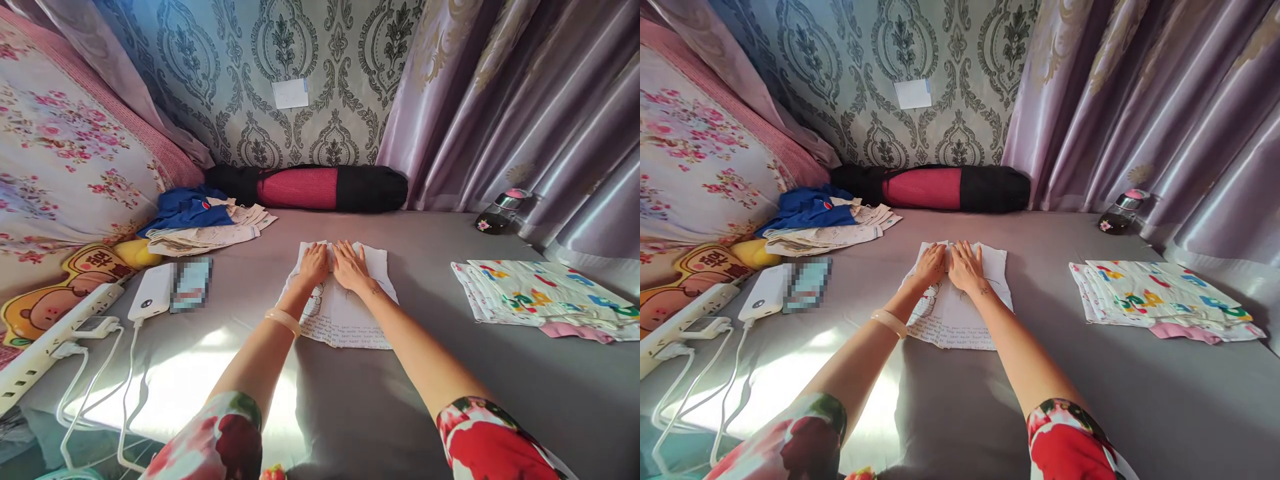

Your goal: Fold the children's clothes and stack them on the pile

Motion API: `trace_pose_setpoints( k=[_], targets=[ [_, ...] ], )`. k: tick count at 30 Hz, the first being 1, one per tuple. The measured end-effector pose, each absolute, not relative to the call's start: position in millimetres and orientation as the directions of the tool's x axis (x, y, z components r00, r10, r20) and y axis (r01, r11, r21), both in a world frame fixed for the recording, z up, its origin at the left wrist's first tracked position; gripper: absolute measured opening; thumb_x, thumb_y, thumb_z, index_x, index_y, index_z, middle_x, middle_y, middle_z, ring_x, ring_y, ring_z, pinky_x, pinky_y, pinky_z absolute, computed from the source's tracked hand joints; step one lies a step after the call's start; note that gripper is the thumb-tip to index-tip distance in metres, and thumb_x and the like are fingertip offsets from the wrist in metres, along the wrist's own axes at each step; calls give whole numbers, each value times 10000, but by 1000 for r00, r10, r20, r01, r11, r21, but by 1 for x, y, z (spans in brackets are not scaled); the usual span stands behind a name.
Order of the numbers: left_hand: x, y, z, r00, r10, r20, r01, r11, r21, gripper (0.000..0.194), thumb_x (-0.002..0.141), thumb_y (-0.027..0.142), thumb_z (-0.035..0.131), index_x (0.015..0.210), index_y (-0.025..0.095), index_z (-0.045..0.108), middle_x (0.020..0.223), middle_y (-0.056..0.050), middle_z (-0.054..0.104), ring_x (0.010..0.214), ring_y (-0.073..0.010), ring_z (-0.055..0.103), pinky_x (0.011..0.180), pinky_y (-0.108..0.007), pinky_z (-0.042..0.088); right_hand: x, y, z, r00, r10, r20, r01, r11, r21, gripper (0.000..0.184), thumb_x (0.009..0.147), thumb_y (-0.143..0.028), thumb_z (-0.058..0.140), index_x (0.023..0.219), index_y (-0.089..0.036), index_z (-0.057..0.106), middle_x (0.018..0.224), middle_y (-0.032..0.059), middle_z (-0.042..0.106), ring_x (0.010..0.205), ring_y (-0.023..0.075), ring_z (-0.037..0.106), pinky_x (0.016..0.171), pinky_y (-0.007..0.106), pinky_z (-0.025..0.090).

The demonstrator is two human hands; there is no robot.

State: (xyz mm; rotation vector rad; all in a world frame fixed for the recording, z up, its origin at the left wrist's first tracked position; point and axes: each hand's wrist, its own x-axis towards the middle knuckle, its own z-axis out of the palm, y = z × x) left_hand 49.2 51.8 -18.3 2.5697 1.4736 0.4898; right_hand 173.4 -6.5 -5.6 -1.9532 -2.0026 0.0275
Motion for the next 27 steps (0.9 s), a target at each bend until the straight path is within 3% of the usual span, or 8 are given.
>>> trace_pose_setpoints(
  k=[5,9,17,23,27],
  targets=[
    [53,51,-22,511,843,168,817,-537,210,465,1005,270,307,1425,143,459,1520,-144,446,1461,-282,313,1200,-484,220,173,-5,-9,3,990,142,974,29,-223,553,989,-281,254,1516,-174,383,1601,70,318,1497,270,187,1197,580,34],
    [52,50,-27,504,850,154,830,-525,187,512,1024,333,235,1461,177,450,1542,-121,421,1458,-309,314,1195,-528,213,176,-7,-15,30,995,93,968,-5,-250,564,982,-287,250,1527,-204,369,1602,48,319,1496,266,184,1192,595,77],
    [54,50,-27,470,878,86,861,-478,172,547,1026,372,201,1508,195,389,1578,-100,364,1473,-323,276,1185,-588,185,174,-7,-19,42,992,117,965,-10,-261,569,967,-271,256,1517,-207,387,1590,46,344,1481,258,220,1182,607,104],
    [53,51,-30,472,873,123,854,-488,183,535,1024,380,217,1490,213,419,1560,-106,396,1464,-314,303,1181,-579,205,174,-9,-19,49,989,141,964,-10,-264,563,970,-276,265,1513,-205,394,1578,59,369,1477,258,229,1184,594,100],
    [52,45,-30,445,862,245,851,-492,185,521,1019,360,242,1454,187,470,1535,-147,425,1459,-303,316,1193,-552,194,173,-10,-23,77,980,185,966,-27,-258,554,980,-282,269,1513,-192,390,1596,87,328,1487,256,206,1187,586,54]
  ],
)
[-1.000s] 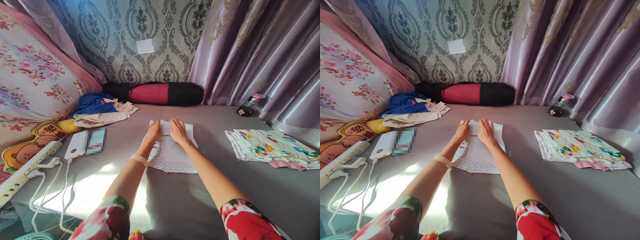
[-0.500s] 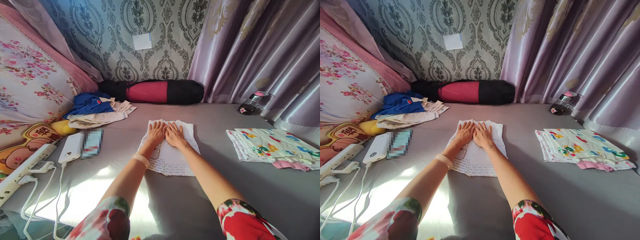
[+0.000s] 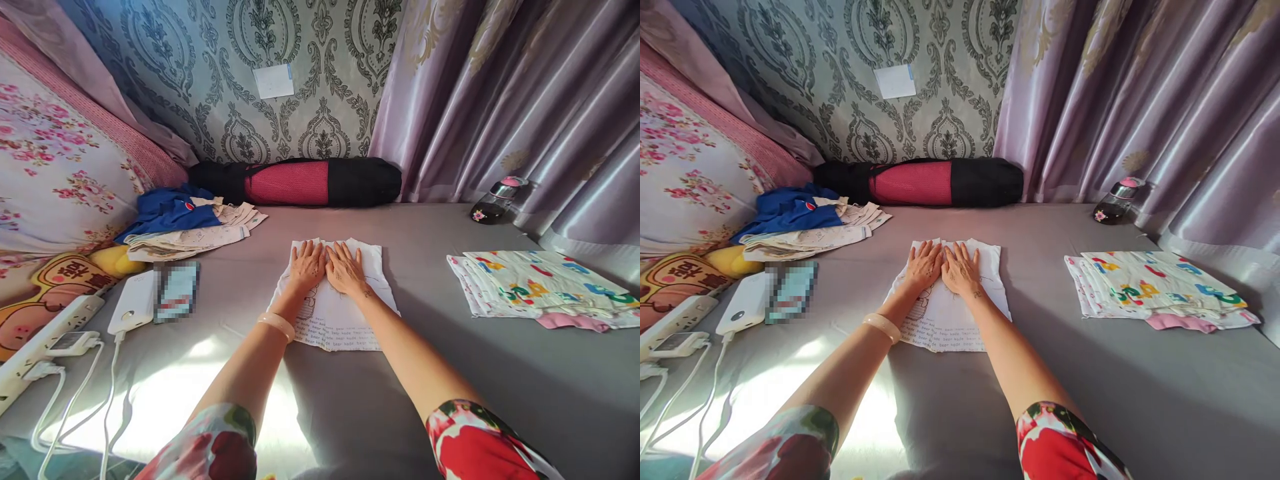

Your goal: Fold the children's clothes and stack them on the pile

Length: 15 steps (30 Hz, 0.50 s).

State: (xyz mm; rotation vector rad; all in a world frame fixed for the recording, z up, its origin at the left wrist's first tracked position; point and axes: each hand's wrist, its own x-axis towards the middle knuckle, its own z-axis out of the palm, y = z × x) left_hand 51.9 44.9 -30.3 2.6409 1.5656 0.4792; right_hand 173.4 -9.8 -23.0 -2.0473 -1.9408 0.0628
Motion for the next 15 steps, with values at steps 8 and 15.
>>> trace_pose_setpoints(
  k=[8,15],
  targets=[
    [53,40,-31,401,852,337,876,-464,131,532,1015,425,262,1447,210,487,1547,-155,398,1470,-369,255,1168,-636,145,172,-11,-28,275,921,278,946,-207,-250,541,1002,-322,273,1504,-165,399,1606,146,282,1500,311,132,1160,628,8],
    [54,47,-31,415,893,174,880,-443,174,553,1009,473,257,1470,226,435,1537,-155,407,1434,-382,308,1118,-665,240,173,-8,-27,313,939,140,925,-268,-269,545,1001,-369,255,1477,-184,445,1591,151,316,1463,369,221,1124,686,110]
  ],
)
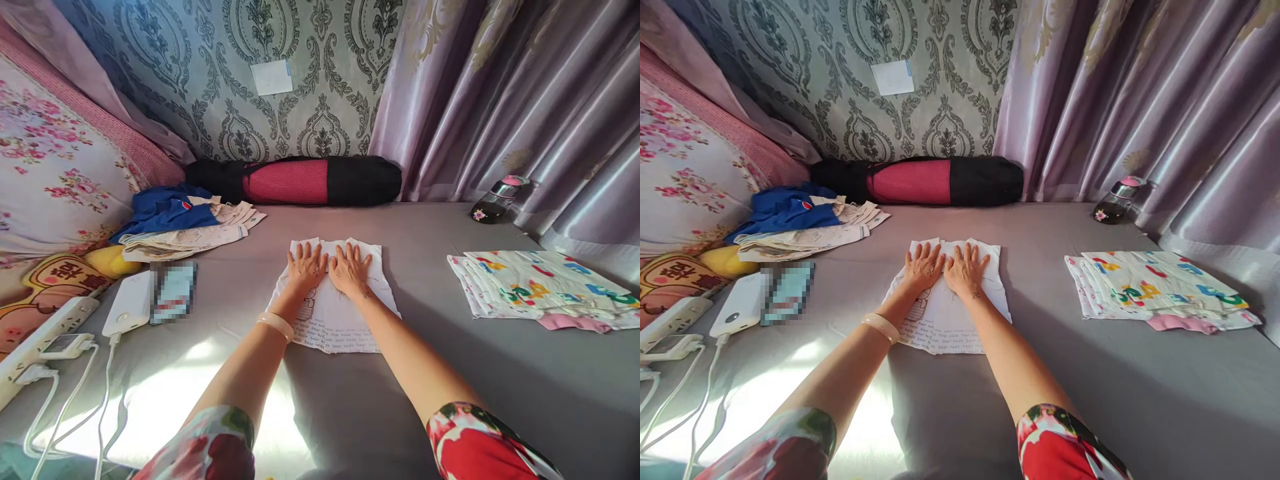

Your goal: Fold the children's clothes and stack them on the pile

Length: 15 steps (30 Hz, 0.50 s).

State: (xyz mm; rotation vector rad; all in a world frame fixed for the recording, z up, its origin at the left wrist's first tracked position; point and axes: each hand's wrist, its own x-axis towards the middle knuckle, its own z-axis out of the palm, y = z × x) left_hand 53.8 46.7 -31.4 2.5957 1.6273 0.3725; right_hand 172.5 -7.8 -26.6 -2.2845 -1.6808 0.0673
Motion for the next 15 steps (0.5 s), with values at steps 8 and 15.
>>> trace_pose_setpoints(
  k=[8,15],
  targets=[
    [53,45,-30,423,884,199,872,-457,177,548,1005,467,271,1454,211,455,1509,-171,431,1410,-389,332,1111,-656,254,173,-7,-27,320,935,151,921,-269,-283,536,997,-368,271,1465,-188,459,1584,146,333,1462,362,230,1128,682,107],
    [53,40,-29,369,875,313,879,-438,187,567,1015,446,248,1445,139,454,1509,-211,422,1449,-340,303,1174,-588,182,171,-10,-29,372,893,254,910,-298,-287,580,1000,-372,276,1519,-132,368,1590,188,298,1473,349,211,1147,643,86]
  ],
)
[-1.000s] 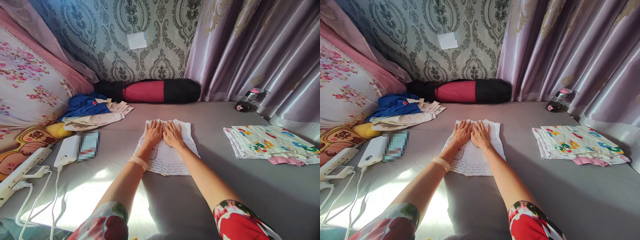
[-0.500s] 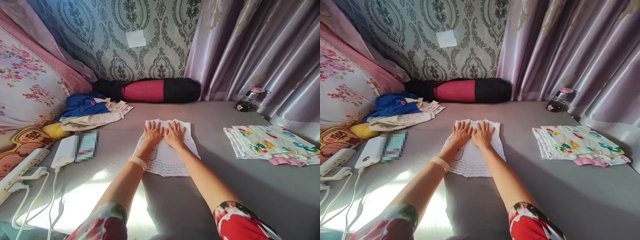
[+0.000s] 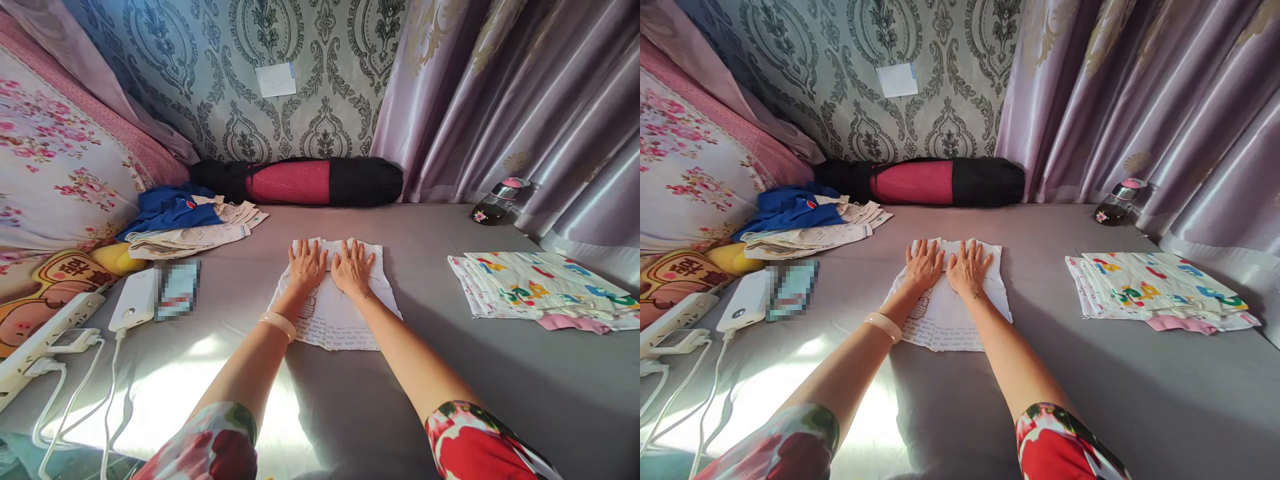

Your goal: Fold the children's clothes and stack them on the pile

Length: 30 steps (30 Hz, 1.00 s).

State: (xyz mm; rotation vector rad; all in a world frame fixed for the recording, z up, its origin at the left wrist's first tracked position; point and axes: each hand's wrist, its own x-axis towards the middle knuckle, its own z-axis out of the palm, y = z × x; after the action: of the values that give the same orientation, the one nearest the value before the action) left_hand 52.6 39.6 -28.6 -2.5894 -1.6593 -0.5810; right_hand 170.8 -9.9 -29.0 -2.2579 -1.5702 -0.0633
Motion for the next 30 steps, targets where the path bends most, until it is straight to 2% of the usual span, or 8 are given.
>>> trace_pose_setpoints(
  k=[3,5,9,13,20,26,30],
  targets=[
    [53,38,-28,306,881,361,899,-392,194,590,1019,436,234,1458,97,432,1542,-228,370,1480,-342,247,1190,-573,145,170,-11,-30,429,844,321,894,-345,-288,600,999,-357,270,1521,-71,344,1591,227,270,1489,346,163,1166,612,51],
    [53,39,-28,282,893,351,911,-364,193,604,1018,445,234,1459,82,428,1543,-244,361,1478,-356,252,1184,-582,155,169,-11,-29,480,819,315,869,-395,-298,630,991,-369,291,1522,-32,325,1594,260,232,1490,372,140,1165,611,56],
    [54,41,-27,283,928,244,924,-332,191,608,1007,483,255,1411,89,480,1507,-262,407,1448,-375,312,1151,-602,226,169,-7,-26,568,809,154,808,-512,-292,712,981,-439,312,1502,46,318,1558,334,241,1468,444,147,1135,660,56],
    [55,43,-27,278,941,194,938,-309,156,620,1005,505,235,1392,99,498,1512,-256,405,1453,-370,305,1148,-589,244,168,-3,-23,588,806,68,793,-558,-245,717,987,-453,301,1504,42,318,1556,336,245,1468,448,129,1128,667,37],
    [55,41,-28,271,940,209,937,-307,168,620,1006,494,252,1399,77,490,1510,-271,397,1452,-374,307,1149,-581,248,168,-5,-25,586,803,112,795,-542,-273,719,984,-458,311,1495,47,334,1550,333,265,1468,439,141,1140,647,48],
    [53,40,-33,190,917,351,949,-263,173,644,1009,479,234,1443,53,445,1541,-233,373,1471,-367,263,1177,-580,197,167,-8,-26,608,761,225,784,-533,-318,759,961,-459,342,1493,82,303,1577,334,185,1477,441,100,1138,656,76],
    [53,40,-31,146,943,299,957,-211,199,631,1002,470,248,1406,49,487,1506,-241,425,1418,-386,352,1133,-612,258,168,-5,-29,648,730,217,750,-562,-349,751,964,-438,318,1477,112,311,1562,347,212,1469,446,133,1137,653,99]
  ],
)
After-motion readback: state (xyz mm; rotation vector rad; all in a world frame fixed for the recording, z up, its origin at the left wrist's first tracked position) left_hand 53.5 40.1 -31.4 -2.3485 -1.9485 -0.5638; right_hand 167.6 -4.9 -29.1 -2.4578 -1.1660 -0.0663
